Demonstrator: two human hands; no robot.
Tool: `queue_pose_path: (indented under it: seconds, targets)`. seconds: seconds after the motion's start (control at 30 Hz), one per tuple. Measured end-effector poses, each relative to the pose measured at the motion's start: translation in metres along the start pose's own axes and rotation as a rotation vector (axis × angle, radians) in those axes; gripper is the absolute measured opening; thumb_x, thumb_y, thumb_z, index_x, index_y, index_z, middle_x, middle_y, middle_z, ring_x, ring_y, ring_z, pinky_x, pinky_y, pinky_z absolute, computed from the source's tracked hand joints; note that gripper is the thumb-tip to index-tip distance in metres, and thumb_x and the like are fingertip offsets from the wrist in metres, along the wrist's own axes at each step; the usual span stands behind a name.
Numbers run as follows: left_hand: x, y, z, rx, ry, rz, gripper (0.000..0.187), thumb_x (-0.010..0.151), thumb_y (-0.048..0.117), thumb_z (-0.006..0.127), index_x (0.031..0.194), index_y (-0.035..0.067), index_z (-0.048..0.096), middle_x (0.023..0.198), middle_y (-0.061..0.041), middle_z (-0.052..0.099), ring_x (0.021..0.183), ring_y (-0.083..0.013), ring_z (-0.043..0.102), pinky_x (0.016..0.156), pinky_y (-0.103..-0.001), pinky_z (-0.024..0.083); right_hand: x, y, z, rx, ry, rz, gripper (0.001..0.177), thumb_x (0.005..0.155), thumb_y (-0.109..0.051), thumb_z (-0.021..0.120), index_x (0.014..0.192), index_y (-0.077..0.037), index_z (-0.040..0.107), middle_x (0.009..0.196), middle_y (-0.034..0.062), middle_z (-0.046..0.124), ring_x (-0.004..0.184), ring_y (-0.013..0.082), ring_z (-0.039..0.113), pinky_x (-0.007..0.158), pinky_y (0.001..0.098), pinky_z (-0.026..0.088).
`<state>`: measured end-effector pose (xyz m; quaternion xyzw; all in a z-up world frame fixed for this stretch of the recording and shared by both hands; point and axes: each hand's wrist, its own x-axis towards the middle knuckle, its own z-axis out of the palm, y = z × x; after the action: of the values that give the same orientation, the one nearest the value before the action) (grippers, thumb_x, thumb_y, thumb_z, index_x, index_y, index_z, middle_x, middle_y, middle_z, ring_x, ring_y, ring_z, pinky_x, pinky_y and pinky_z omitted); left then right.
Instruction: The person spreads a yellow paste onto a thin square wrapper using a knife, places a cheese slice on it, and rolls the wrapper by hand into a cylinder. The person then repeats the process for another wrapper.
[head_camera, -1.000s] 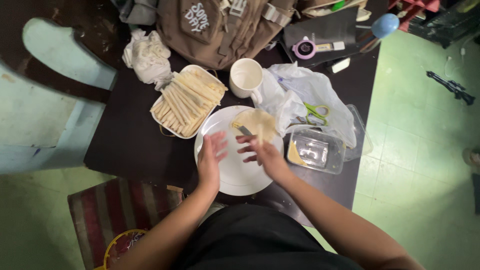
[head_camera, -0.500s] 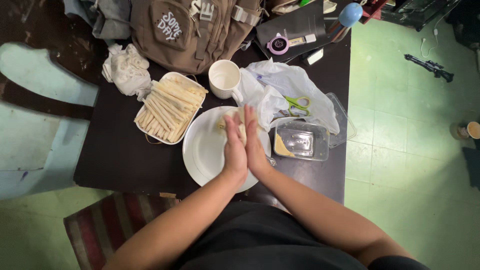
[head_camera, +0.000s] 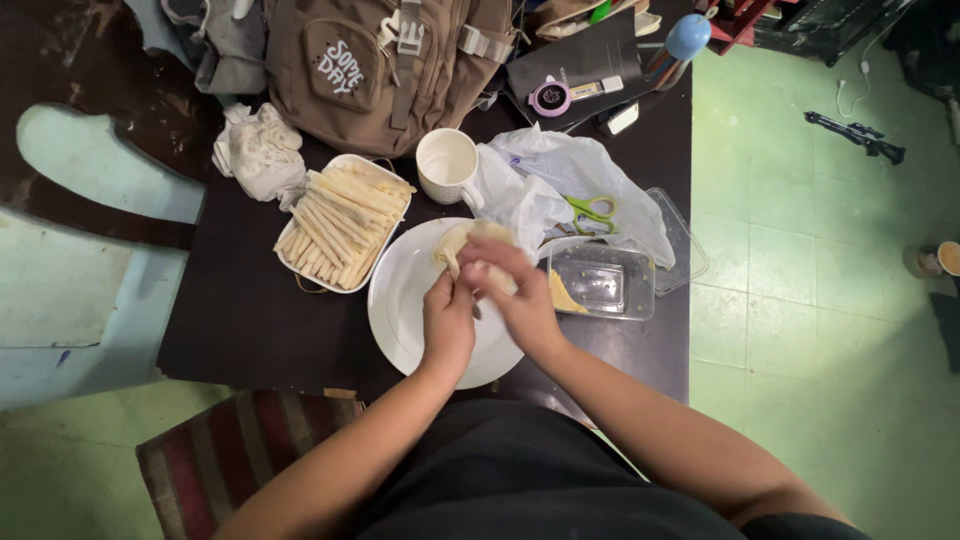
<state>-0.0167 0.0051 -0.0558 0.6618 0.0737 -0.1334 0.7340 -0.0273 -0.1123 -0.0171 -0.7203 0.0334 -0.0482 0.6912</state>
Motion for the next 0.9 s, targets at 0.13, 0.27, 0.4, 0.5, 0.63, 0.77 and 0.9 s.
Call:
queue_pose_path:
  seconds: [0.13,0.27,0.4,0.5,0.63,0.77,0.9]
  targets:
    - [-0.005,-0.004,-0.001,0.05,-0.041,0.242,0.029,0.106,0.02,0.049,0.121,0.001,0.065,0.103,-0.004,0.073,0.095,-0.0099,0.067,0.081,-0.022,0.052,-0.004,0.002,-0.001,-0.2,0.012,-0.117,0.028,0.089,-0.012,0.076,0.114,-0.001,0.076,0.134,0.0129,0.069,0.129,0.022,0.06,0.11,0.0381,0.045]
    - [-0.004,-0.005,0.001,0.181,-0.182,0.004,0.029,0.107,0.019,0.052,0.125,0.0,0.066,0.096,-0.016,0.067,0.088,-0.0212,0.059,0.079,-0.035,0.049,-0.006,0.013,-0.009,-0.117,0.038,-0.124,0.017,0.094,-0.008,0.072,0.108,0.001,0.077,0.129,0.014,0.074,0.132,0.0221,0.062,0.111,0.0366,0.046]
    - [0.004,-0.001,-0.003,-0.399,-0.267,0.141,0.061,0.099,0.016,0.052,0.157,0.008,0.034,0.158,-0.011,0.04,0.15,-0.0217,0.035,0.119,-0.036,0.031,-0.01,0.019,-0.012,0.248,0.159,-0.011,0.019,0.1,-0.008,0.067,0.115,0.002,0.075,0.119,0.0098,0.077,0.104,0.013,0.067,0.098,0.0303,0.053]
    - [0.025,0.017,-0.007,-0.414,-0.06,0.251,0.066,0.109,0.047,0.028,0.161,0.006,0.025,0.17,-0.012,0.027,0.159,-0.0284,0.023,0.126,-0.041,0.02,-0.017,0.021,-0.009,0.168,0.136,-0.017,0.017,0.102,-0.005,0.068,0.113,0.004,0.077,0.1,0.008,0.078,0.088,0.0108,0.067,0.084,0.0273,0.056]
    - [0.039,0.042,0.009,-0.411,0.044,0.345,0.071,0.108,0.047,0.033,0.163,0.006,0.019,0.171,-0.013,0.021,0.16,-0.0285,0.02,0.127,-0.045,0.016,-0.035,0.009,0.012,-0.041,0.017,0.079,0.033,0.103,-0.015,0.064,0.13,0.002,0.072,0.118,0.0146,0.078,0.104,0.0158,0.067,0.098,0.031,0.054]
    - [0.024,0.046,0.026,-0.355,-0.101,0.33,0.078,0.108,0.055,0.027,0.166,0.006,0.009,0.174,-0.01,0.011,0.161,-0.026,0.011,0.128,-0.04,0.01,-0.026,0.003,0.013,0.102,-0.188,-0.132,0.056,0.115,-0.033,0.027,0.163,-0.003,0.024,0.171,0.0155,0.025,0.159,0.0256,0.023,0.128,0.0353,0.02]
    - [-0.009,0.037,0.038,-0.345,-0.387,0.196,0.082,0.108,0.056,0.03,0.164,-0.003,0.017,0.174,-0.014,0.014,0.161,-0.0253,0.01,0.127,-0.035,0.01,0.02,0.021,-0.002,-0.077,-0.035,-0.113,0.064,0.115,-0.04,0.011,0.167,-0.004,0.01,0.177,0.0163,0.003,0.164,0.0311,0.001,0.13,0.0383,0.006]
